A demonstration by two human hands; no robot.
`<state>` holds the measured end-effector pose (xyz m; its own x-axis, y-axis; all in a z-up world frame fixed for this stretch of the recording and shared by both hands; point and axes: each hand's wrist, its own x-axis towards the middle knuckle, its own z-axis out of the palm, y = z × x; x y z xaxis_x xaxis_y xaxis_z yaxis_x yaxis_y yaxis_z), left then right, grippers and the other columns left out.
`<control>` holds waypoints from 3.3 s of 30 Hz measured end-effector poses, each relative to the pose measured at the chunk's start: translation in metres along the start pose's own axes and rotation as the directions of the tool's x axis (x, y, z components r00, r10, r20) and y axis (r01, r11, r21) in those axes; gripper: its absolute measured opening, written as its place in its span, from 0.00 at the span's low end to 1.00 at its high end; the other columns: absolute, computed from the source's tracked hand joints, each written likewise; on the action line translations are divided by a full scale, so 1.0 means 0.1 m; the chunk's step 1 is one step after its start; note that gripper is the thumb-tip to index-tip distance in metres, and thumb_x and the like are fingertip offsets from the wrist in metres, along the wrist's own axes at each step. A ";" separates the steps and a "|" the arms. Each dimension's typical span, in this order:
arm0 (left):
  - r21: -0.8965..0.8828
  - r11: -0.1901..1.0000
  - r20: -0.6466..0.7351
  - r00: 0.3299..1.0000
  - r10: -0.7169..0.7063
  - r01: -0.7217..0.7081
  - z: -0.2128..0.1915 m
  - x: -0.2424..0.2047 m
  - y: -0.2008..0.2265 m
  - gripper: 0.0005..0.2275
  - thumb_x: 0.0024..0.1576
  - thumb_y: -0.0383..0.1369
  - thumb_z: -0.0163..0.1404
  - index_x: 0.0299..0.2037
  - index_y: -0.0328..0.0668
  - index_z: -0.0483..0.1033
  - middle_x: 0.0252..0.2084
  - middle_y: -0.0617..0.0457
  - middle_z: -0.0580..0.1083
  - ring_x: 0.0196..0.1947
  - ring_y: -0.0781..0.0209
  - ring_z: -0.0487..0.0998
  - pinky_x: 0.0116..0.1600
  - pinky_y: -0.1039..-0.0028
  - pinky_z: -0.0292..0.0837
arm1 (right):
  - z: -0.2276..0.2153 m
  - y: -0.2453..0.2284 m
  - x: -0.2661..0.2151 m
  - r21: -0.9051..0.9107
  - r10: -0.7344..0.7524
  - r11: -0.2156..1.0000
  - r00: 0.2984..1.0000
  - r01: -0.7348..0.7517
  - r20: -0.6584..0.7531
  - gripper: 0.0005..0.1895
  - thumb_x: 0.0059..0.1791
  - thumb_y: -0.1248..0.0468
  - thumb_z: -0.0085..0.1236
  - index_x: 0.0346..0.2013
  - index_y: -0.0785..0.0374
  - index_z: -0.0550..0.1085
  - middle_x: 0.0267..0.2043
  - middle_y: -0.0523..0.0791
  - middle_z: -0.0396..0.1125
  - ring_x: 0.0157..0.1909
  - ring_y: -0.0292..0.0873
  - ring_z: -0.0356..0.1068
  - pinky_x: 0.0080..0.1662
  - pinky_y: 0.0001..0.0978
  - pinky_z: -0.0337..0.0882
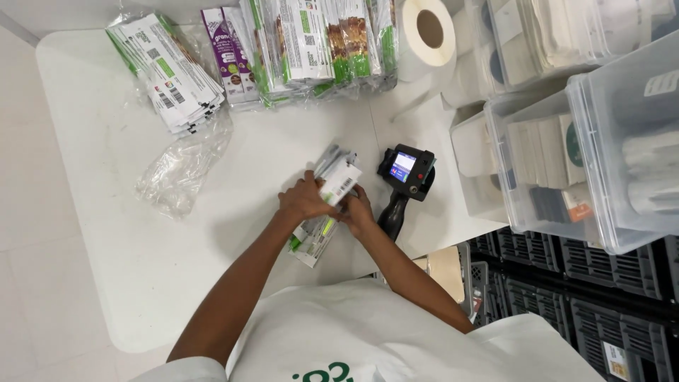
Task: The person scans barcodes on small white packets using a handheld barcode scanner, then stacks the scanned packets and places them into clear plastic bags. The person repeats this process for multiple packets, organizing them into bundles and packaging them.
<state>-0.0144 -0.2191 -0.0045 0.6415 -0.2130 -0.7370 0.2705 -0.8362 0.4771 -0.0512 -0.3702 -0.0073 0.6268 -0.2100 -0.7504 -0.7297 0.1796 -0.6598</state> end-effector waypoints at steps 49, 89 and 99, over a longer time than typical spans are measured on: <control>-0.464 0.883 -0.398 0.872 -0.284 0.076 0.60 0.14 -0.45 0.27 0.40 0.50 0.68 0.42 0.41 0.73 0.37 0.42 0.79 0.40 0.45 0.84 0.41 0.55 0.80 | -0.28 0.33 -0.13 -0.332 -0.277 0.919 0.948 0.213 -0.159 0.32 0.58 0.52 0.45 0.67 0.76 0.64 0.71 0.64 0.56 0.73 0.63 0.54 0.72 0.56 0.53; -0.540 0.481 -0.537 0.723 0.435 -0.691 0.12 -1.15 -0.29 0.50 0.38 0.27 0.72 0.72 0.34 0.52 0.64 0.30 0.67 0.67 0.32 0.65 0.72 0.41 0.60 | -0.27 -0.06 -0.48 0.142 -0.623 0.645 0.410 0.751 0.666 0.55 0.37 0.71 0.67 0.76 0.62 0.51 0.63 0.52 0.67 0.65 0.46 0.62 0.68 0.50 0.57; -0.304 0.619 -0.632 0.639 0.439 -0.725 0.41 -0.60 -0.43 0.35 0.39 0.35 0.72 0.61 0.54 0.72 0.53 0.55 0.79 0.56 0.49 0.78 0.64 0.56 0.62 | -0.14 -0.40 -1.02 -0.455 -0.627 -0.295 0.189 0.840 0.756 0.56 0.41 0.44 0.71 0.76 0.57 0.55 0.76 0.51 0.52 0.78 0.54 0.48 0.73 0.57 0.31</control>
<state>-0.0939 -0.1915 -0.0008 0.9821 -0.1839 0.0406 -0.0795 -0.2095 0.9746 -0.0898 -0.3695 0.0964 0.7827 0.5741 0.2405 0.6174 -0.6667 -0.4175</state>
